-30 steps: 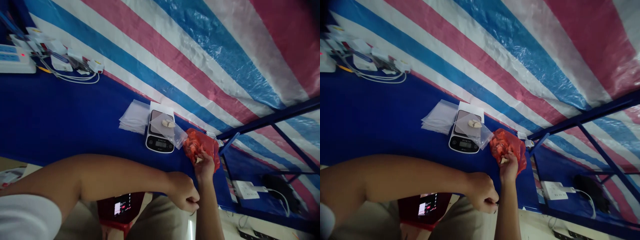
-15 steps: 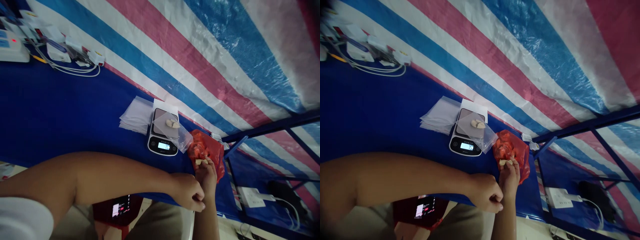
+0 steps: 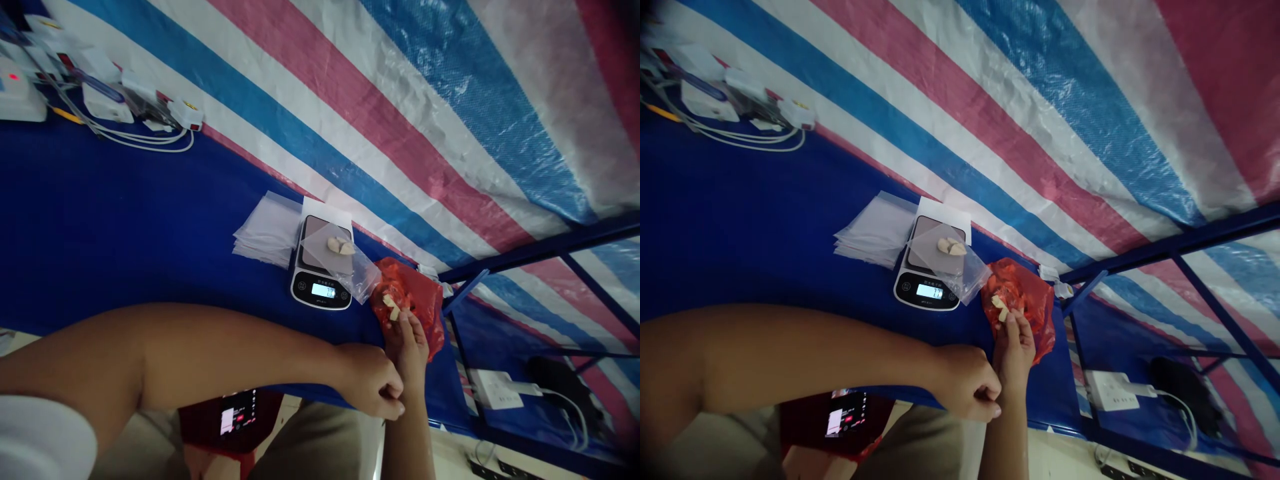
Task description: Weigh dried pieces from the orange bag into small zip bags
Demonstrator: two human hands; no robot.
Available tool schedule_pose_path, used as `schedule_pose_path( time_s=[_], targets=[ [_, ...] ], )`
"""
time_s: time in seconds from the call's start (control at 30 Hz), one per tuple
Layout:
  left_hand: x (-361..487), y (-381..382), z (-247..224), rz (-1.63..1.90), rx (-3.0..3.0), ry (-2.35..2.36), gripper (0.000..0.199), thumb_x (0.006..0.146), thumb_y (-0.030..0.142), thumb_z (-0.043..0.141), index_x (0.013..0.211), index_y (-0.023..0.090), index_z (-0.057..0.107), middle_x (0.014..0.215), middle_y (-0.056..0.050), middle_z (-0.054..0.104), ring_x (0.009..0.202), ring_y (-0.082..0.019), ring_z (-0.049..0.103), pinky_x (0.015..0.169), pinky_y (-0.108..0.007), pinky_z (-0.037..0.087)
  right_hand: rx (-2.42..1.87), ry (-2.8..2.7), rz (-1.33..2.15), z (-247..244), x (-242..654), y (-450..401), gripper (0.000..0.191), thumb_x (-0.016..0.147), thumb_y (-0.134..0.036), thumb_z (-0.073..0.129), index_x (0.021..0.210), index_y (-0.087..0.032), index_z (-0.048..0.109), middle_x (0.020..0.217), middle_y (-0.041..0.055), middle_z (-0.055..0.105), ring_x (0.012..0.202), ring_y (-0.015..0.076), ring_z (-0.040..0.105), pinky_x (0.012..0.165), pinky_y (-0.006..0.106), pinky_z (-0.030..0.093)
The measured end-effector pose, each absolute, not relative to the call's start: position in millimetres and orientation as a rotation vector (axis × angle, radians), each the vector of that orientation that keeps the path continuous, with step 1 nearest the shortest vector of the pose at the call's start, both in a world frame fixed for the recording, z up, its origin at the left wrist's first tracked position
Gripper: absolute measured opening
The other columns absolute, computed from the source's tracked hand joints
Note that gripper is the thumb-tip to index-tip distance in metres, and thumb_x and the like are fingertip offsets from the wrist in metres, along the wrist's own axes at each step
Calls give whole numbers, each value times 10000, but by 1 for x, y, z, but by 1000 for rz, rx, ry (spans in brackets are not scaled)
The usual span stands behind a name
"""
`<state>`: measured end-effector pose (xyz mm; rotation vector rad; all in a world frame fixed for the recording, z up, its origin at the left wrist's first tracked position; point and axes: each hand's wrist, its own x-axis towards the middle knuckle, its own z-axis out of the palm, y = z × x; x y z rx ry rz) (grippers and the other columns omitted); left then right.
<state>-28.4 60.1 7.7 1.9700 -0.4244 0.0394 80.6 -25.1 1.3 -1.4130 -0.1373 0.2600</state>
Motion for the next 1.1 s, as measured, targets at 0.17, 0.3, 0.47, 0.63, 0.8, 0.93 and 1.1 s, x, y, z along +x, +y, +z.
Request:
schedule_pose_path(
  time_s=[0.17,0.3,0.47,0.63,0.8,0.93,1.1],
  targets=[
    [-30,60,9,9,1982,-427,290,829,322,638,612,196,493,560,62,490,535,-90,446,528,-242,332,-1382,-137,287,-1,85,-26,349,660,-337,896,928,-225,702,878,-41,724,806,96,694,715,182,570],
    [-28,61,4,147,1860,-490,74,837,161,562,773,199,560,712,46,586,655,-102,527,648,-221,401,-1356,-91,285,-3,90,-26,343,621,-309,905,882,-214,704,857,-32,727,767,112,688,676,207,569],
    [-24,67,6,202,1773,-651,232,705,-18,457,613,195,467,625,32,531,618,-116,478,649,-256,381,-1354,-82,281,-2,89,-25,358,618,-309,907,898,-217,703,871,-37,730,789,116,694,689,208,564],
    [-29,70,16,123,1756,-743,260,673,2,490,534,200,392,516,44,444,531,-116,404,576,-286,334,-1347,-121,287,0,85,-25,343,644,-308,905,902,-219,698,881,-44,721,805,103,691,712,199,561],
    [-30,66,16,101,1778,-724,234,674,22,512,530,192,442,512,48,473,531,-116,435,572,-277,345,-1365,-199,291,1,83,-25,312,685,-325,893,907,-223,698,882,-44,723,813,100,685,707,193,554],
    [-30,68,17,110,1739,-746,248,676,7,494,531,193,417,511,47,460,531,-112,423,577,-275,341,-1347,-161,287,1,83,-25,335,673,-333,903,915,-222,701,883,-42,721,819,98,689,718,189,563],
    [-35,71,17,16,1673,-661,173,809,94,546,685,192,474,658,52,513,633,-99,461,652,-242,375,-1390,-141,262,-2,86,-24,379,616,-360,917,896,-211,710,912,-20,738,816,108,696,673,182,566]
  ],
)
